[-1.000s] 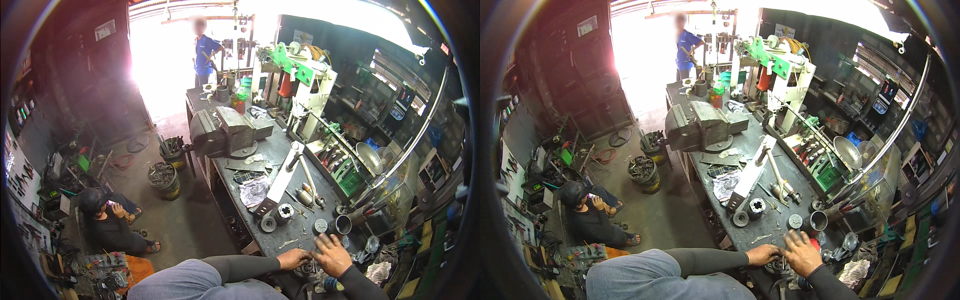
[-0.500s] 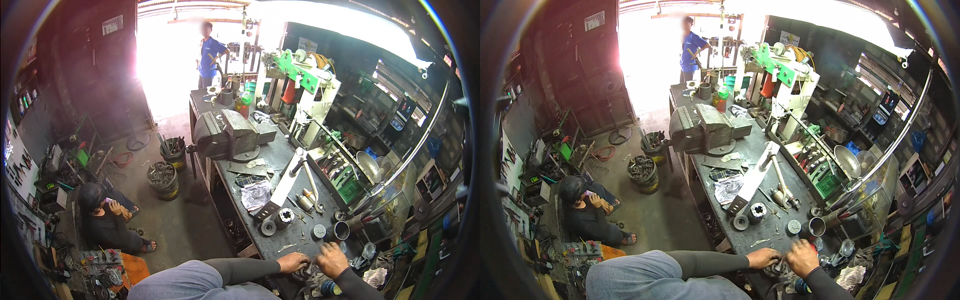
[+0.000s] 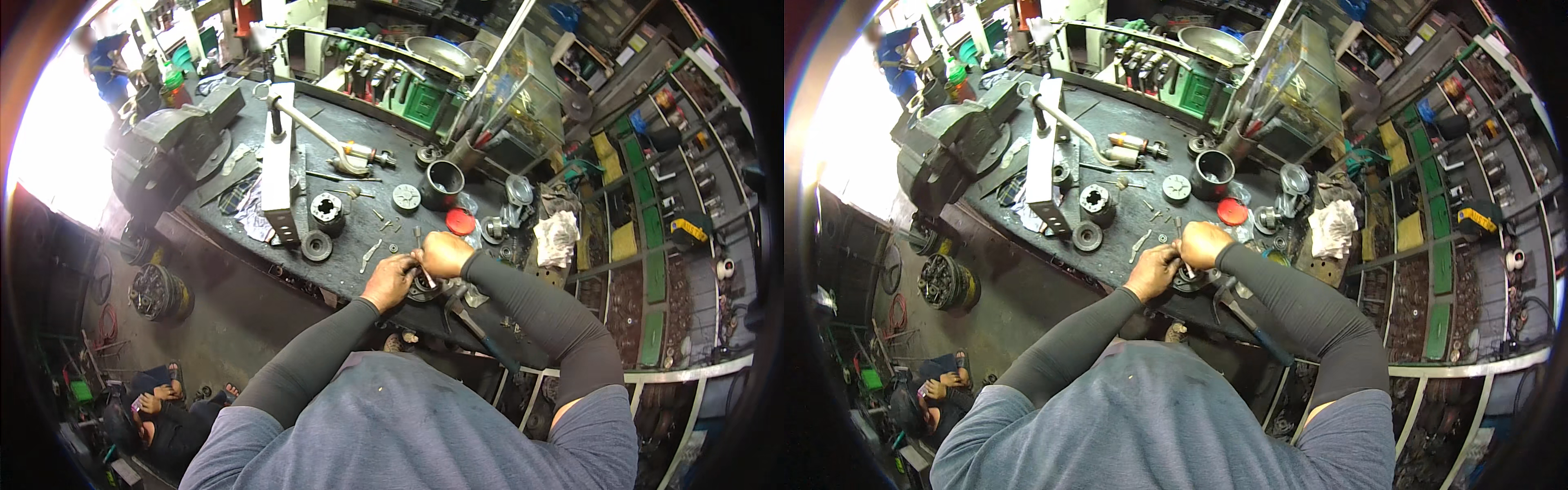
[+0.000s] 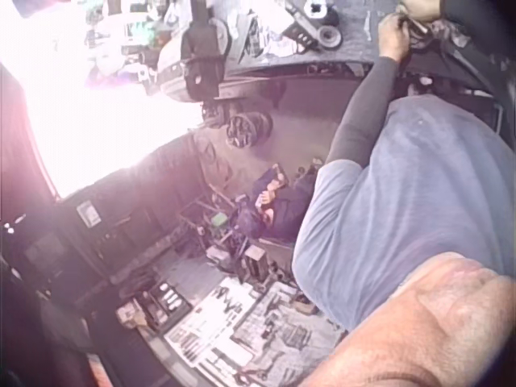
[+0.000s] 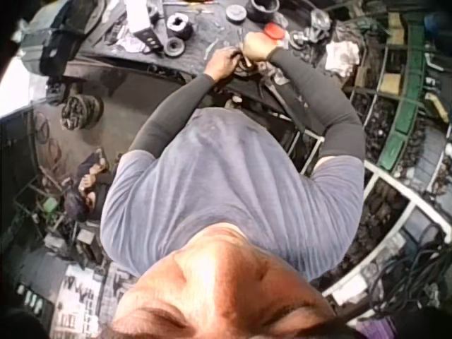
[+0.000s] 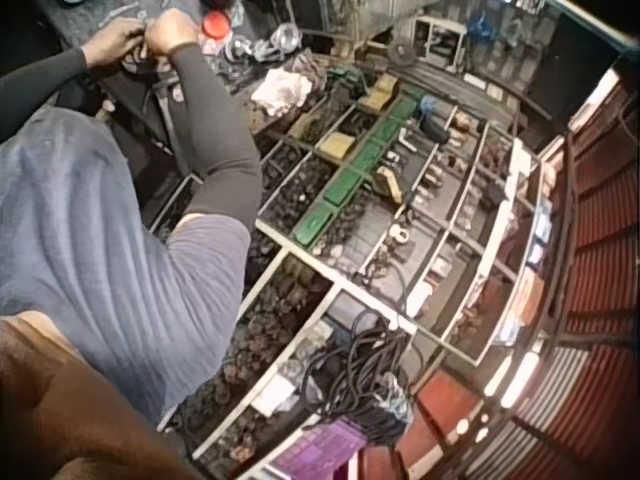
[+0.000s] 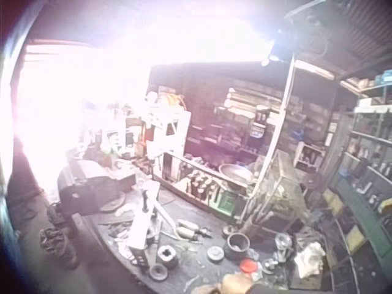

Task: The person assembles small mechanical parts on a cluttered workbench. They repeatedly pick up components, align them, and use a hammer to tap pieces into place. The person also applies grease from a small container to the assembly and occasionally wipes parts with a cloth.

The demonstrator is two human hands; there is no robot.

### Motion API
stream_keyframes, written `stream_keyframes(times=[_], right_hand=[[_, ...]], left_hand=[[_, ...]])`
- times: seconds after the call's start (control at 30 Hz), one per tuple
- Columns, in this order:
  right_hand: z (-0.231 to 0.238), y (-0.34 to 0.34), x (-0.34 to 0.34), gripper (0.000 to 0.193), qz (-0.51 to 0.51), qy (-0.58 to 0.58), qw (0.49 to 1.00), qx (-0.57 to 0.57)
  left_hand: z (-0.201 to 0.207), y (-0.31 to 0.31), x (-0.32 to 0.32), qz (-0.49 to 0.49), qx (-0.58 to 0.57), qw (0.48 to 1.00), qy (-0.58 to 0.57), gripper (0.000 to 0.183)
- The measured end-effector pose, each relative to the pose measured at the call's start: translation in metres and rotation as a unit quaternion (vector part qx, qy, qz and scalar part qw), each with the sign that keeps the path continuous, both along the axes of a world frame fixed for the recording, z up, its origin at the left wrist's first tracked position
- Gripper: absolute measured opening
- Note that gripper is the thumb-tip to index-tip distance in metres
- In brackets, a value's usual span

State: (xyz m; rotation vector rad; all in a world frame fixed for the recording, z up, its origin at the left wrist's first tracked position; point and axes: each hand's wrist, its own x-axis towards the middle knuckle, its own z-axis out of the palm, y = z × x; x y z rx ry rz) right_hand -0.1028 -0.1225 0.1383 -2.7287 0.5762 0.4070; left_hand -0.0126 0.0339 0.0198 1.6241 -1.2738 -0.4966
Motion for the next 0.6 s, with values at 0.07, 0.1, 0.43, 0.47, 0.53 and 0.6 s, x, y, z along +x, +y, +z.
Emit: stream_keyframes(times=[0.07, 0.1, 0.43, 0.47, 0.53, 0.6], right_hand=[[0.023, -0.005, 0.009, 0.039, 0.047, 0.106, 0.993, 0.018], [0.041, 0.006, 0.008, 0.035, 0.055, 0.057, 0.996, -0.045], [-0.011, 0.003, -0.015, 0.040, 0.029, -0.084, 0.995, -0.044], [-0.017, -0.010, -0.011, 0.046, -0.002, -0.057, 0.998, -0.021], [0.021, -0.002, 0.002, 0.035, 0.057, -0.012, 0.997, -0.054], [0.079, 0.023, -0.003, 0.029, 0.190, -0.106, 0.951, -0.221]], left_hand=[[0.003, 0.002, 0.000, 0.002, -0.038, 0.999, 0.007, 0.022], [0.003, 0.007, 0.002, 0.003, -0.032, 0.999, 0.009, 0.022], [0.004, 0.001, -0.004, 0.034, -0.039, 0.999, 0.012, 0.017], [-0.009, -0.003, -0.004, 0.026, -0.050, 0.998, -0.012, 0.018], [-0.004, 0.007, 0.002, 0.024, -0.028, 0.999, 0.006, 0.024], [0.000, 0.010, 0.002, 0.015, -0.009, 1.000, 0.013, 0.027]])
